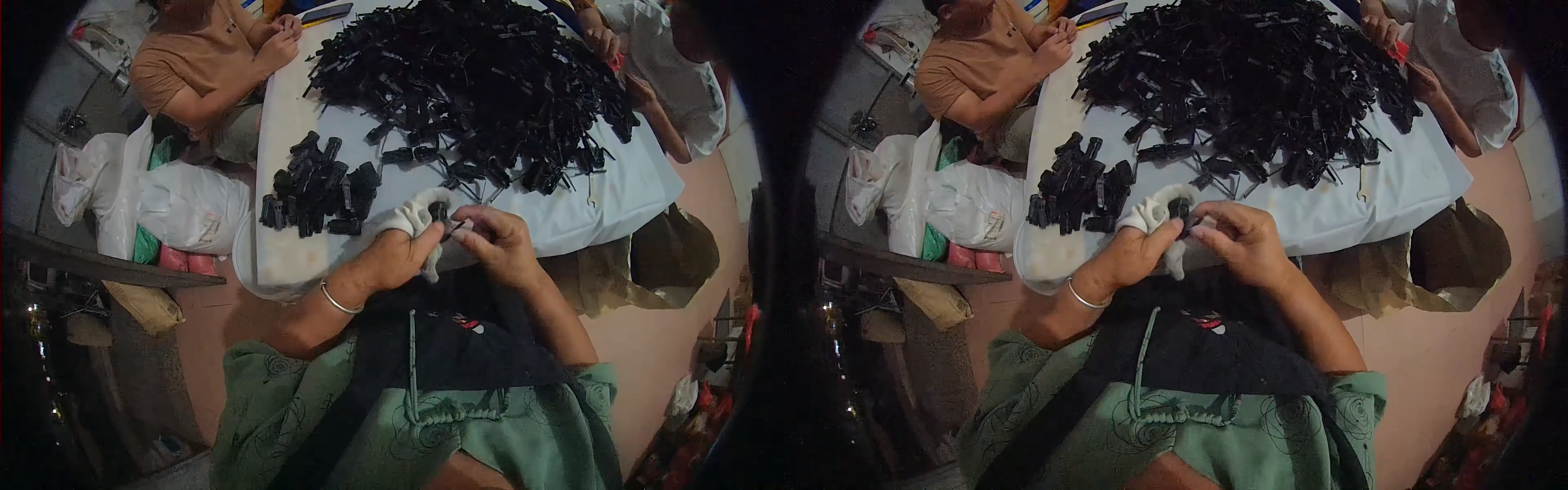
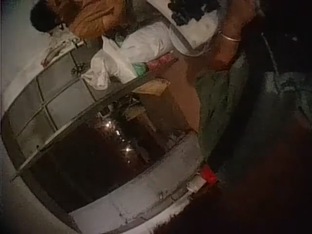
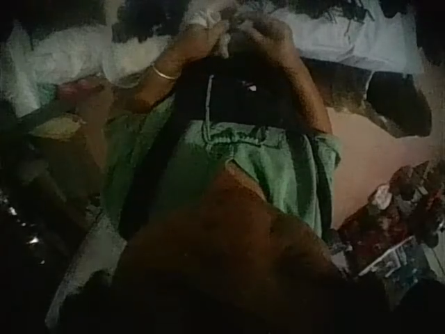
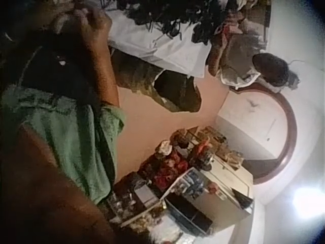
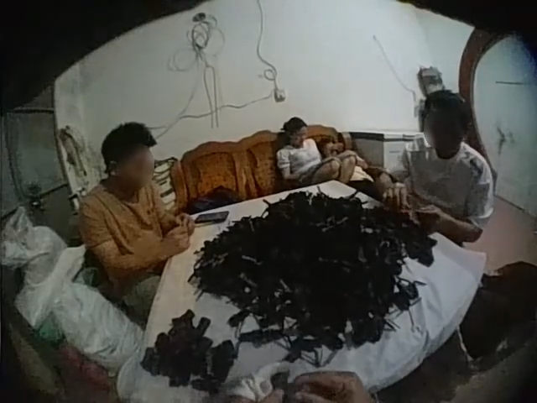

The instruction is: Cleaning small black plastic components individually using a white cloth.

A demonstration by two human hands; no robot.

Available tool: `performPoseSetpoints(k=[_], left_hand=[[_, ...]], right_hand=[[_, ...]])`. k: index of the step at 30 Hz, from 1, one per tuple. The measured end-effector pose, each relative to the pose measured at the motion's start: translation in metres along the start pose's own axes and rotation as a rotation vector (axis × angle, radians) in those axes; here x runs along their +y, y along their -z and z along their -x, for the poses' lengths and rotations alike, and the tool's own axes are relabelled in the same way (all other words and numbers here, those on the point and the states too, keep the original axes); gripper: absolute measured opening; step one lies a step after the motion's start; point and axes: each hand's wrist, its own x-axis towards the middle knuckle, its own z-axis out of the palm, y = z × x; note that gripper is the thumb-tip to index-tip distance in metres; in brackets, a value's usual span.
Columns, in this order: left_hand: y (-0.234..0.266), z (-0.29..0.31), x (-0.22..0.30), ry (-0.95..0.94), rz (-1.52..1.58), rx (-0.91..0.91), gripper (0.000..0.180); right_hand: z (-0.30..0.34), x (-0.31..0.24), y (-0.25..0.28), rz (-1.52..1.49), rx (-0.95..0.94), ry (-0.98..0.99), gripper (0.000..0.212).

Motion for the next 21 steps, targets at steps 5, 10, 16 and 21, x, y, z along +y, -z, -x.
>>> performPoseSetpoints(k=[5,10,16,21], left_hand=[[0.005,-0.001,0.038,0.434,0.558,-0.216,0.038],[-0.003,0.000,0.023,0.482,0.631,-0.093,0.033],[-0.011,0.005,0.019,0.114,0.056,-0.022,0.030],[-0.007,0.007,0.022,0.013,-0.129,0.023,0.029]], right_hand=[[-0.001,0.013,-0.006,-0.303,-0.054,-0.037,0.013],[0.001,0.004,-0.006,0.023,-0.085,0.081,0.020],[0.000,0.005,-0.014,0.146,-0.148,0.001,0.028],[-0.003,0.022,-0.025,0.026,-0.095,0.010,0.024]])
